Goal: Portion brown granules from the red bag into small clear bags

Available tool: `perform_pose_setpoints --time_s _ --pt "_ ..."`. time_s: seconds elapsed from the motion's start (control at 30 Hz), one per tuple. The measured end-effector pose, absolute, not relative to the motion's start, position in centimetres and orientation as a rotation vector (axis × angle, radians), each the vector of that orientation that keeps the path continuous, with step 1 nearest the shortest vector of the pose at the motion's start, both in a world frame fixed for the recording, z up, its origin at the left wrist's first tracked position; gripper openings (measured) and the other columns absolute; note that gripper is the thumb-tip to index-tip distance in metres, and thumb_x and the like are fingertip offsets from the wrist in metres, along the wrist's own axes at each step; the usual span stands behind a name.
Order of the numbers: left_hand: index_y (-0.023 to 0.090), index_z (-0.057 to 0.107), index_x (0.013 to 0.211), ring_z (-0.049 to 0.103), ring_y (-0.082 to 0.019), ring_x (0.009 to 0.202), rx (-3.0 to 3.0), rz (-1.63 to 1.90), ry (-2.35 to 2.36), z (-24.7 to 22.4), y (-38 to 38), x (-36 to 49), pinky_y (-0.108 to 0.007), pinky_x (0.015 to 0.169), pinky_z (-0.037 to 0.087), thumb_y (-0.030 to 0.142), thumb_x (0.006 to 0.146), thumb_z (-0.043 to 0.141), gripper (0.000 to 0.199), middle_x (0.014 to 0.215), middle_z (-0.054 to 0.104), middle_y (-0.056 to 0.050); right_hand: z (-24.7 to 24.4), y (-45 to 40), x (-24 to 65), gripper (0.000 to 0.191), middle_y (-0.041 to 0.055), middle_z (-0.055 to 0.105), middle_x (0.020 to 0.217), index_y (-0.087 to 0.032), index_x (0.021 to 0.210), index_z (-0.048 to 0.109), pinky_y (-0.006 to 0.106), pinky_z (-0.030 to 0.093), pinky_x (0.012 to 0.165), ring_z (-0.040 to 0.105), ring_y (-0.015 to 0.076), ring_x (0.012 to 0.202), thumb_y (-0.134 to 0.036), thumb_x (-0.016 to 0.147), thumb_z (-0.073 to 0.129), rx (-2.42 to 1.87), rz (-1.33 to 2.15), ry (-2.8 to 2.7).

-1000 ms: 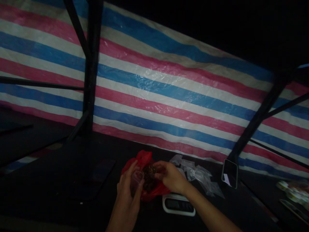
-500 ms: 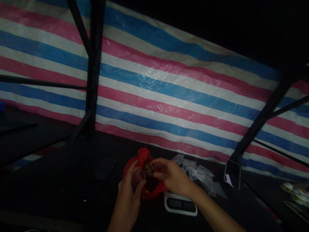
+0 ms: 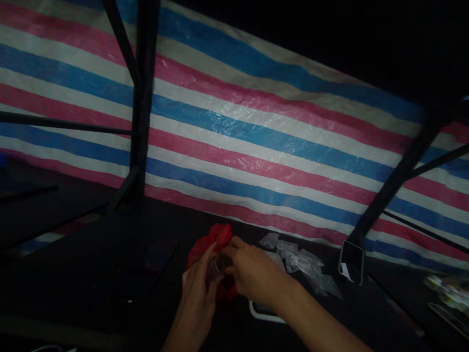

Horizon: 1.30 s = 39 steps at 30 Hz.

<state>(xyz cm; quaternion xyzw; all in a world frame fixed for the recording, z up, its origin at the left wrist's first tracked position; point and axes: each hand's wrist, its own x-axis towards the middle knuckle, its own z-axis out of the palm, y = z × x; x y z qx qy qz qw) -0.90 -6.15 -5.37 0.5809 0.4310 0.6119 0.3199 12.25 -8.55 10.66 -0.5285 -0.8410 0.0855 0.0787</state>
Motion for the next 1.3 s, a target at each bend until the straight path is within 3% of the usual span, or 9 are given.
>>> perform_pose_setpoints --time_s 0.23,0.47,0.63,0.77,0.87,1.03,1.2,1.3 --pt "0.035 0.055 0.149 0.066 -0.033 0.135 1.413 1.56 1.013 -4.7 -6.3 -0.3 -0.058 0.116 0.05 0.039 0.091 0.068 0.06 0.145 0.069 -0.01 10.5 -8.3 12.3 0.047 0.0092 0.064 0.141 -0.02 0.127 0.073 0.031 0.048 0.111 0.064 0.0222 0.129 0.0 0.086 0.064 -1.492 0.264 -2.502" --pt "0.032 0.056 0.143 0.065 -0.029 0.138 1.354 1.587 0.98 -4.0 -6.2 -0.4 -0.05 0.117 0.051 0.042 0.09 0.07 0.056 0.149 0.067 -0.009 10.5 -8.0 12.6 0.037 0.0084 0.07 0.124 -0.019 0.115 0.078 0.031 0.048 0.109 0.065 0.0214 0.12 0.001 0.088 0.062 -1.421 0.298 -2.436" --pt "0.028 0.058 0.138 0.071 -0.03 0.126 1.315 1.646 1.043 -2.8 -6.7 -1.2 -0.052 0.113 0.054 0.05 0.091 0.07 0.054 0.137 0.073 -0.01 11.1 -7.7 13.5 0.042 0.0069 0.071 0.124 -0.021 0.119 0.077 0.027 0.049 0.1 0.068 0.0183 0.113 0.001 0.088 0.061 -1.491 0.27 -2.309" --pt "0.027 0.057 0.137 0.074 -0.033 0.118 1.166 1.659 1.21 -2.0 -8.1 -1.7 -0.053 0.102 0.06 0.067 0.09 0.064 0.063 0.123 0.077 -0.01 10.4 -8.1 14.2 0.035 0.004 0.077 0.11 -0.022 0.099 0.08 0.025 0.049 0.085 0.073 0.0194 0.1 0.003 0.079 0.066 -1.649 0.314 -2.437" --pt "0.026 0.055 0.139 0.074 -0.035 0.117 1.106 1.589 1.283 -2.5 -9.4 -1.5 -0.057 0.102 0.058 0.077 0.09 0.057 0.071 0.122 0.077 -0.011 9.4 -8.5 14.2 0.039 0.0058 0.08 0.107 -0.021 0.097 0.082 0.026 0.046 0.074 0.076 0.0222 0.095 0.005 0.073 0.065 -1.728 0.337 -2.464" --pt "0.022 0.054 0.14 0.079 -0.032 0.096 1.081 1.393 1.233 -4.8 -11.2 -0.5 -0.053 0.094 0.061 0.087 0.085 0.053 0.085 0.114 0.077 -0.012 8.9 -9.0 13.8 0.041 0.0038 0.082 0.113 -0.025 0.104 0.082 0.026 0.048 0.08 0.076 0.0231 0.107 0.001 0.077 0.066 -1.741 0.378 -2.445" --pt "0.022 0.056 0.137 0.076 -0.032 0.111 0.983 1.398 1.177 -5.8 -10.8 0.3 -0.051 0.098 0.06 0.086 0.086 0.055 0.082 0.123 0.076 -0.014 8.4 -8.8 14.0 0.031 -0.0009 0.083 0.107 -0.027 0.102 0.082 0.022 0.049 0.078 0.077 0.018 0.101 -0.006 0.081 0.073 -1.707 0.459 -2.431" --pt "0.023 0.06 0.133 0.074 -0.033 0.119 0.982 1.487 1.135 -5.3 -10.1 0.4 -0.051 0.102 0.059 0.083 0.086 0.06 0.076 0.128 0.075 -0.013 8.4 -8.5 14.2 0.031 0.003 0.081 0.115 -0.024 0.112 0.08 0.023 0.05 0.085 0.076 0.0189 0.107 -0.009 0.087 0.069 -1.75 0.366 -2.359"
